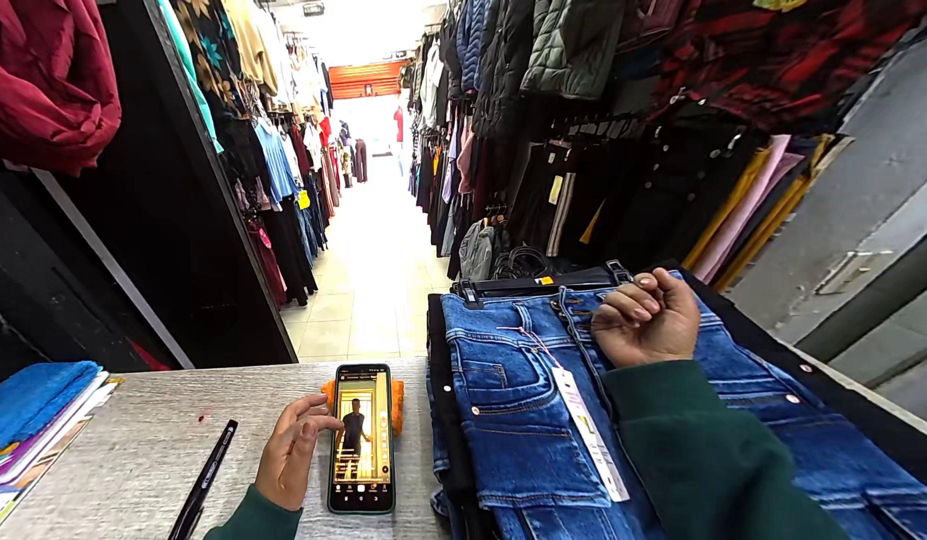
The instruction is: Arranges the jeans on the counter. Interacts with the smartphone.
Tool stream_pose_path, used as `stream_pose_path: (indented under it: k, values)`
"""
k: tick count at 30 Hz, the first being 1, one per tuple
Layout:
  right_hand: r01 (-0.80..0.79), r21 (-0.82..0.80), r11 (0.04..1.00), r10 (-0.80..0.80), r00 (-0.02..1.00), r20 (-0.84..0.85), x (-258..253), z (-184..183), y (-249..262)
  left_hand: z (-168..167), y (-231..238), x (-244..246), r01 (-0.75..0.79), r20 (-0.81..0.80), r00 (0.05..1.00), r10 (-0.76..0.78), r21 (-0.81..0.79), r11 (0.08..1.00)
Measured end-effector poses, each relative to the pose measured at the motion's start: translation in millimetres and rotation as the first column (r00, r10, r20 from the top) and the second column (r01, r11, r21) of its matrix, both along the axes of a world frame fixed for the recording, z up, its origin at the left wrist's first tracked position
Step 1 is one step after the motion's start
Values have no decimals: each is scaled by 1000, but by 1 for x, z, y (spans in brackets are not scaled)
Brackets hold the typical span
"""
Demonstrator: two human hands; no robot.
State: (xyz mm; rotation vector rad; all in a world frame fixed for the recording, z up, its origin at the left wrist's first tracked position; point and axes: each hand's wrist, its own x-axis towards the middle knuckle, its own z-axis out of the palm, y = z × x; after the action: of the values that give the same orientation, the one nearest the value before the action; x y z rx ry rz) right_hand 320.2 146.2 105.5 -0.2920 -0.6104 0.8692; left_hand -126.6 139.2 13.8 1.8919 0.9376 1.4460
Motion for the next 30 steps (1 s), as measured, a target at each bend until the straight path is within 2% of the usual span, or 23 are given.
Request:
stream_pose_path:
  k: [15, 30]
  values:
    - [4, -7, 1000, -4, 1000, -19, -1, 0, 0, -6, 5, -2, 17, 1, 1000, -17, -12, 1000]
    - [-16, 4, 1000, 16, 1000, -13, 1, -1, 1, 1, -1, 0, 0, -3, 1000, 0, -20, 1000]
